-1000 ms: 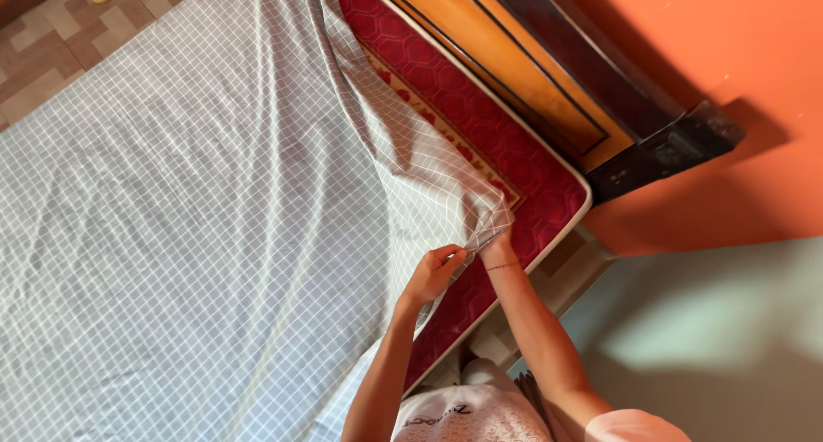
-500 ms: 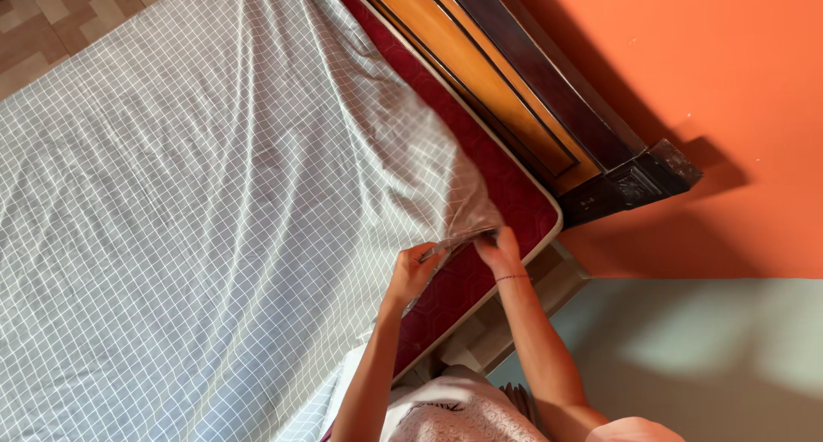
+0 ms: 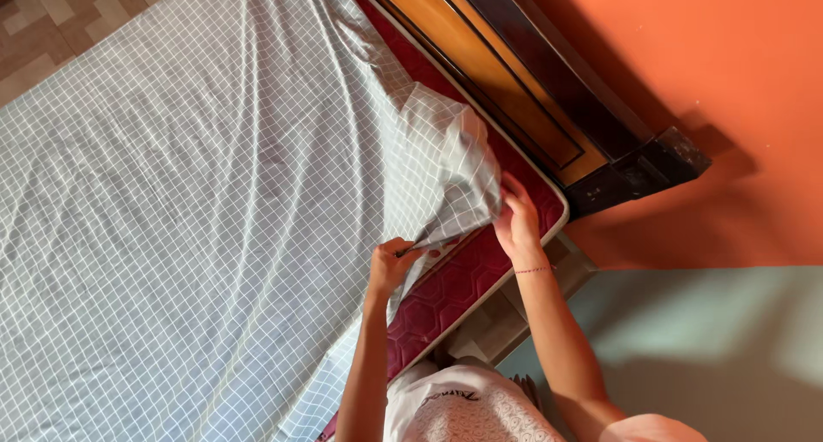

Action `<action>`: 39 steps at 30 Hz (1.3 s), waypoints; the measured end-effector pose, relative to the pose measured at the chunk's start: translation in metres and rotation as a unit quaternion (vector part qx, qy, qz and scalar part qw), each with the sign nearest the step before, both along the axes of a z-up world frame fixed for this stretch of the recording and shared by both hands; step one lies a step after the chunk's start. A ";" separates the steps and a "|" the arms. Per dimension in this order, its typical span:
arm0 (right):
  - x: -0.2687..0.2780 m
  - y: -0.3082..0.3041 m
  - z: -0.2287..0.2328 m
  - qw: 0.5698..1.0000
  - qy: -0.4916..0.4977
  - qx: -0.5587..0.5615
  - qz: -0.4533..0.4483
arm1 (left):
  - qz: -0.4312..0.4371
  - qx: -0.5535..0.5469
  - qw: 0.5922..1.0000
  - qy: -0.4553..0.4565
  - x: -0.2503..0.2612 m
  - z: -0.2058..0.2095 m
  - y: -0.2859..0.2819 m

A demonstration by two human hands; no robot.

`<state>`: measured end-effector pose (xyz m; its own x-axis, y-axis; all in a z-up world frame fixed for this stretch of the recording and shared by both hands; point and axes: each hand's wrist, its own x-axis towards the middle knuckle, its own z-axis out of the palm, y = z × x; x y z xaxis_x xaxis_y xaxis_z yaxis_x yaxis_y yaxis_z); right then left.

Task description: The person spreads a gray checkered fitted sheet over a mattress and tucks the elasticized corners under the mattress edges. They move around the bed to secure each corner and smooth the sheet surface.

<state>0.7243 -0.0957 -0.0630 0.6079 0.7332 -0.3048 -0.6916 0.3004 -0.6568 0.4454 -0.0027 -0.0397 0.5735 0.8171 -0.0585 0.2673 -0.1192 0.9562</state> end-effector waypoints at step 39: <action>0.149 -0.152 -0.157 0.895 -0.163 -0.290 -0.297 | -0.167 0.020 0.986 -0.002 0.184 -0.036 -0.031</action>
